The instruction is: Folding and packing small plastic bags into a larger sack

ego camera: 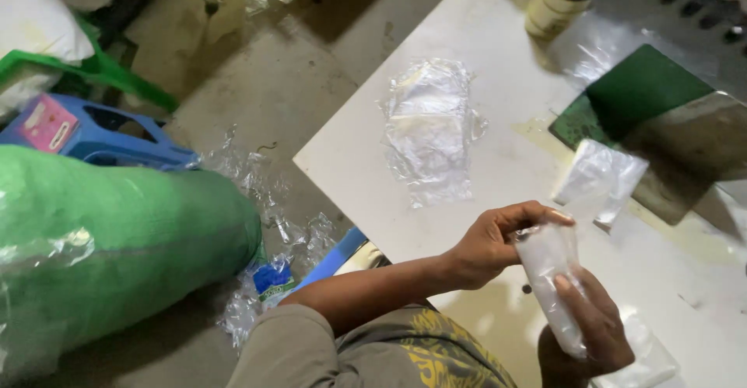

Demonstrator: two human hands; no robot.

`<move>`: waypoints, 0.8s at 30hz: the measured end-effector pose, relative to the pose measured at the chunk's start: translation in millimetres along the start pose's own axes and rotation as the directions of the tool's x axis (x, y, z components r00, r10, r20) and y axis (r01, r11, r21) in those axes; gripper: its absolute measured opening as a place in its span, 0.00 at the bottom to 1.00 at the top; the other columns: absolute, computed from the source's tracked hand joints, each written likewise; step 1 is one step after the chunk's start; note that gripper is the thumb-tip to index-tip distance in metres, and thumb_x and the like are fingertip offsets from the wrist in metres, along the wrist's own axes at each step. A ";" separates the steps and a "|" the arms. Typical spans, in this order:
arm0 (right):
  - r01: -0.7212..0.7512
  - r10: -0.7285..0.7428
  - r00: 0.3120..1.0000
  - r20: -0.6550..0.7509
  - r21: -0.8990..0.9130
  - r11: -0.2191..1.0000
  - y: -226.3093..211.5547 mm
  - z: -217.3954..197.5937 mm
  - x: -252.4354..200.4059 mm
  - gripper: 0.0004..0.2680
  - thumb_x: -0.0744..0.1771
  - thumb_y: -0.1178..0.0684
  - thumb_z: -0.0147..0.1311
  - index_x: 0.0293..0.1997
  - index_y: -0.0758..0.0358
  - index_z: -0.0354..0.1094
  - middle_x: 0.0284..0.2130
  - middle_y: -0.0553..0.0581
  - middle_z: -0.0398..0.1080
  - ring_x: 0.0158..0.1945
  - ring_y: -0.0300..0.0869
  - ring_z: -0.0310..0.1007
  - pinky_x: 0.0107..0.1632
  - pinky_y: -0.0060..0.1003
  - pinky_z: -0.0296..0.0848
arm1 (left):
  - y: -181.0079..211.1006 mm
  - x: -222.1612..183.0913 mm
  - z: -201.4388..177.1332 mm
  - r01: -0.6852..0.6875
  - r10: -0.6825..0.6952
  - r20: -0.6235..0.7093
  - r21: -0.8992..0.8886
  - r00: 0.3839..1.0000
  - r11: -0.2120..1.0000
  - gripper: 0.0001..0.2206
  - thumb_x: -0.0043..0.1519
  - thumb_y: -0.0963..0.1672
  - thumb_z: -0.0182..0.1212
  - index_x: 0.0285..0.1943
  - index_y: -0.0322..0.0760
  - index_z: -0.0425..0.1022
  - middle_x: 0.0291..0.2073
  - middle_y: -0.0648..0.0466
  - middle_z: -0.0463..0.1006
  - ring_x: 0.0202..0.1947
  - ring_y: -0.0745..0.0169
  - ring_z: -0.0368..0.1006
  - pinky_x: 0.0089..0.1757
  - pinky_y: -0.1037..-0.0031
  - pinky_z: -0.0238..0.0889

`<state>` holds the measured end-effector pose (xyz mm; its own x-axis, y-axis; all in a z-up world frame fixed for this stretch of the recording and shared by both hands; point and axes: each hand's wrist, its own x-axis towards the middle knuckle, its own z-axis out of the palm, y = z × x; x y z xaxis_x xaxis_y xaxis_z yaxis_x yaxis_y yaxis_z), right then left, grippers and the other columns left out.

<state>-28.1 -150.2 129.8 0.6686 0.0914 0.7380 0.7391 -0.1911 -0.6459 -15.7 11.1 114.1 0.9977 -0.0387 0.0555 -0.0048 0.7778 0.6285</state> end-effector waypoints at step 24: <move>-0.963 0.941 0.190 0.281 0.238 0.124 79.2 -68.9 -51.9 0.22 0.65 0.63 0.51 0.69 0.71 0.60 0.56 0.64 0.69 0.55 0.51 0.69 0.53 0.40 0.69 | -58.7 -28.0 6.1 -0.658 -0.136 0.724 0.677 0.676 0.330 0.19 0.82 0.51 0.34 0.83 0.57 0.48 0.74 0.57 0.64 0.62 0.54 0.77 0.56 0.65 0.73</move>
<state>-9.9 -237.4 53.8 0.8455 0.1118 -0.5222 -0.5331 0.1213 -0.8373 -43.8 -37.3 80.4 0.6264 -0.5862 0.5138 -0.7039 -0.1421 0.6960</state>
